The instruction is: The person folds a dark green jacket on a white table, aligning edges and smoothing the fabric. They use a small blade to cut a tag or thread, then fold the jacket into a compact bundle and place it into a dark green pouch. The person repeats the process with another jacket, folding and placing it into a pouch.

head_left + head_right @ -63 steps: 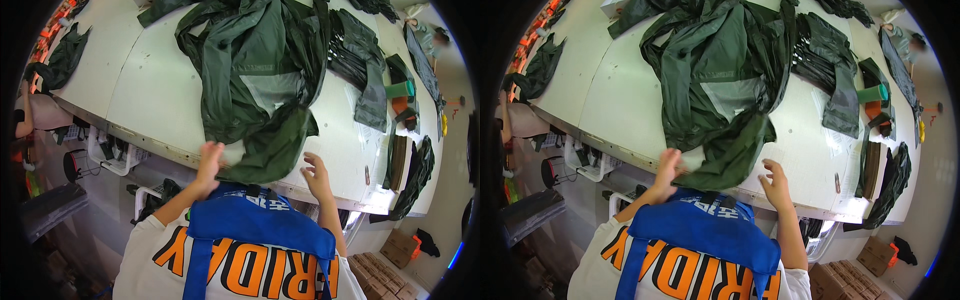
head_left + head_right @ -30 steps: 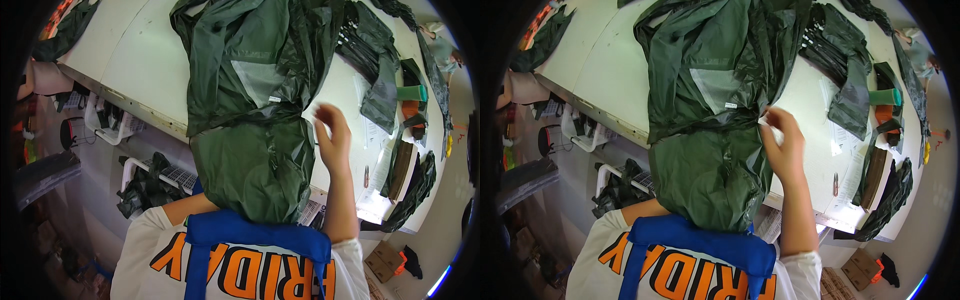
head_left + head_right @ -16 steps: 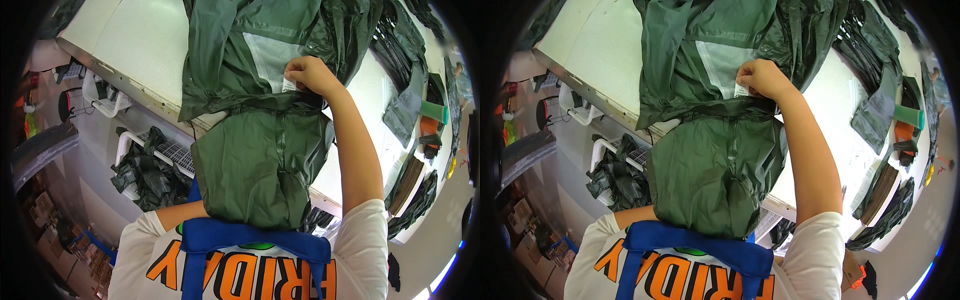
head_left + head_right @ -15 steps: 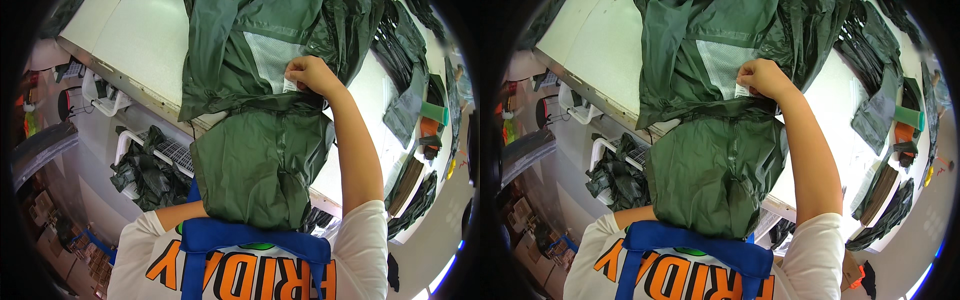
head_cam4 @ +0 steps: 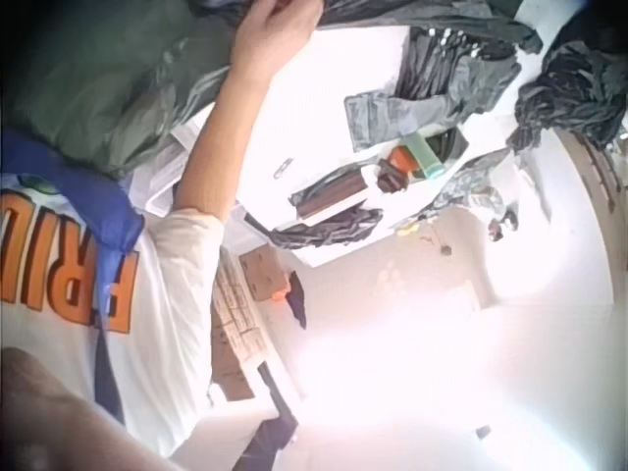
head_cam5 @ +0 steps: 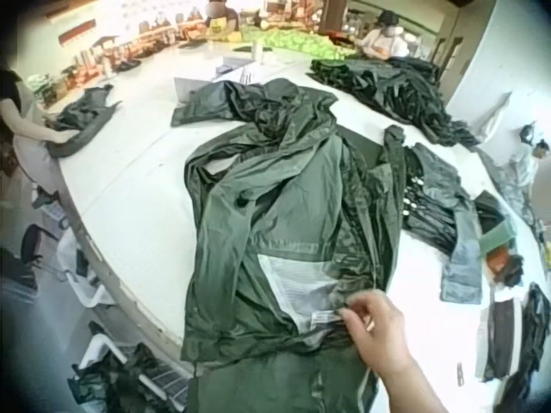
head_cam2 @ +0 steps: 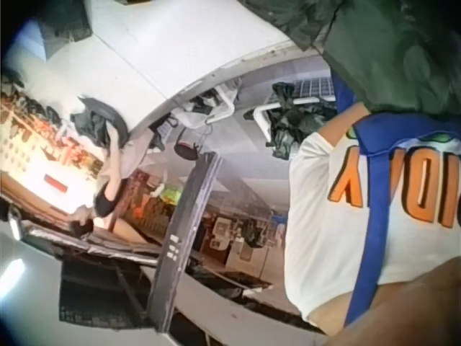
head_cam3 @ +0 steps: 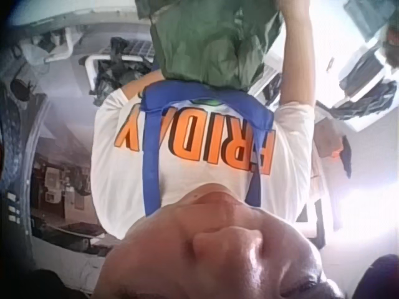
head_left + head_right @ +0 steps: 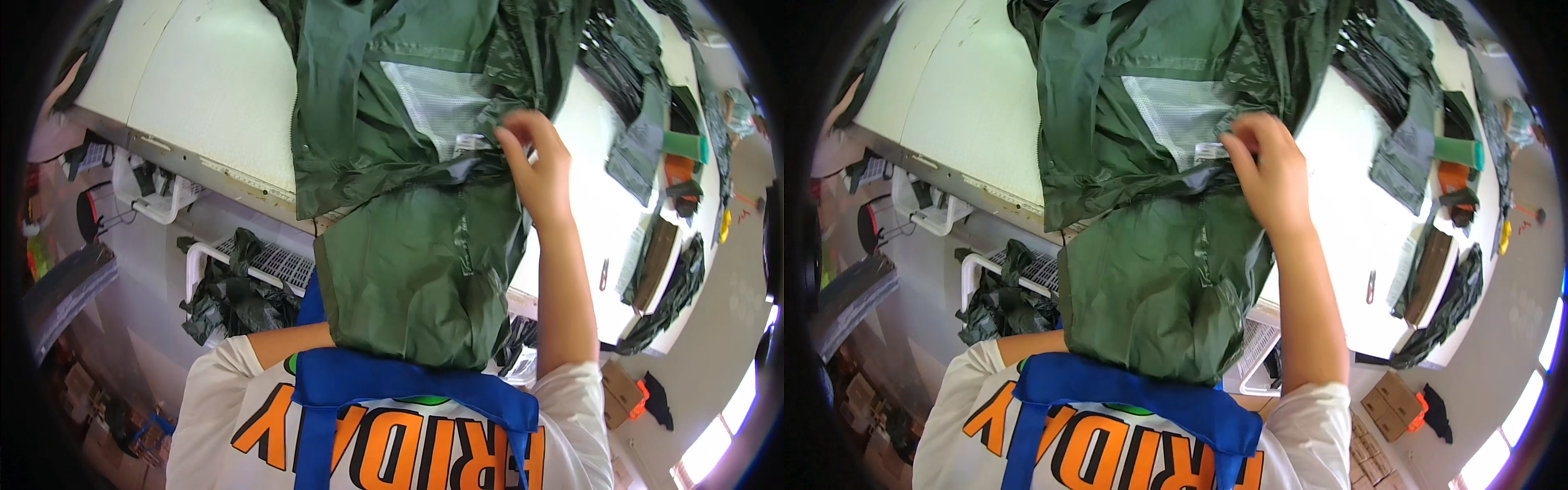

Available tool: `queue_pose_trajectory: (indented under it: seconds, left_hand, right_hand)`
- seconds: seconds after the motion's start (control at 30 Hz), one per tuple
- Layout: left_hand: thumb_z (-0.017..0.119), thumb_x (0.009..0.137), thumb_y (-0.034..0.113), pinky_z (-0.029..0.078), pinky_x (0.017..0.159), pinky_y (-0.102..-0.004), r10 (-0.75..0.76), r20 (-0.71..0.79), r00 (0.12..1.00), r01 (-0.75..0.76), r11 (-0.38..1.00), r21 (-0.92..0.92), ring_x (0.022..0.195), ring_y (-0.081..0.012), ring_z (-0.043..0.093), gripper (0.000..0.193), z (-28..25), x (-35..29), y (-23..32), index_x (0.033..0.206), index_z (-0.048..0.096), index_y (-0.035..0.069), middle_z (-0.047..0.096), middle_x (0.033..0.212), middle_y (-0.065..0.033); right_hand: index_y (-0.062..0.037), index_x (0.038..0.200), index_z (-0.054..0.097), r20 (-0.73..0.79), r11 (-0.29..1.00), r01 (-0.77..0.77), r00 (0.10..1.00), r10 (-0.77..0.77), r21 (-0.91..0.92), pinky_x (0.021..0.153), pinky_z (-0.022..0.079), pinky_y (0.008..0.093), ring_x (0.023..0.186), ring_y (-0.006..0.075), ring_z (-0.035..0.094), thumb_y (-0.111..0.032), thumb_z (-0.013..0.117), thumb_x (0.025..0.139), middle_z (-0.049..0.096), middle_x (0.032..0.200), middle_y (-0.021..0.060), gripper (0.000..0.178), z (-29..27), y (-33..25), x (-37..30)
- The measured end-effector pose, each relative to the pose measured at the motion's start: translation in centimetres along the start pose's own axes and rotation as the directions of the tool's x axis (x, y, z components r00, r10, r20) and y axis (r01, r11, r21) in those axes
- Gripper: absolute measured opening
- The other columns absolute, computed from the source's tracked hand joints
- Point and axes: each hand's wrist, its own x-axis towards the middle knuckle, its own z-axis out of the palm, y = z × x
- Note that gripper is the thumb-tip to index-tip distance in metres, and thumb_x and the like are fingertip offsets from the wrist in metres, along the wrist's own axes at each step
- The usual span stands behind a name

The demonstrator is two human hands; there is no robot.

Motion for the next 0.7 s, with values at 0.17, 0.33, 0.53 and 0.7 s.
queue_pose_trajectory:
  seconds: [0.17, 0.33, 0.53, 0.7]
  left_hand:
    - [0.064, 0.087, 0.019, 0.042, 0.1, -0.0323, 0.053, -0.011, 0.999, -0.052, 0.997, 0.054, 0.124, -0.02, 0.045, 0.06, -0.6, 0.4, 0.2, 0.139, 0.038, 0.004, 0.045, 0.137, -0.011]
    - [0.065, 0.087, 0.018, 0.042, 0.101, -0.0325, 0.134, -0.046, 0.99, -0.126, 0.981, 0.151, 0.125, -0.0201, 0.045, 0.061, 1.0, 3.1, 2.1, 0.14, 0.037, 0.004, 0.045, 0.138, -0.0111]
    - [0.065, 0.086, 0.017, 0.042, 0.102, -0.0326, 0.17, -0.211, 0.963, -0.106, 0.953, 0.283, 0.126, -0.0202, 0.045, 0.063, 1.3, 3.7, 6.0, 0.141, 0.036, 0.004, 0.044, 0.139, -0.0113]
    - [0.063, 0.087, 0.017, 0.037, 0.106, -0.0365, -0.072, -0.48, 0.874, 0.16, 0.976, 0.146, 0.128, -0.022, 0.043, 0.06, -0.8, 4.7, 12.0, 0.141, 0.037, 0.004, 0.042, 0.141, -0.0117]
  right_hand:
    - [0.0006, 0.102, 0.059, 0.02, 0.705, -0.114, 0.99, 0.14, 0.7, 0.082, 0.046, 0.0328, 0.094, 0.0226, 0.06, -0.015, 0.068, 0.082, 0.063, 0.096, 0.0112, 0.026, -5.4, -4.7, -14.8]
    - [-0.0021, 0.108, 0.064, 0.124, 0.907, -0.144, 0.987, 0.102, 0.397, 0.08, 0.049, 0.0349, 0.097, 0.0285, 0.062, -0.001, 0.067, 0.077, 0.063, 0.11, 0.017, 0.031, -6.5, -6.0, -16.9]
    - [-0.0011, 0.113, 0.061, 0.422, 0.916, -0.167, 0.907, -0.003, 0.365, 0.079, 0.05, 0.0342, 0.088, 0.0267, 0.065, -0.001, 0.056, 0.083, 0.067, 0.096, 0.0136, 0.03, -9.6, -4.1, -16.9]
    - [0.0003, 0.143, 0.025, -0.221, 0.946, 0.197, 0.965, -0.14, 0.258, 0.102, 0.033, 0.0453, 0.131, 0.0315, 0.037, -0.049, 0.078, 0.069, 0.035, 0.143, 0.0197, 0.103, -12.2, 4.1, -20.7]
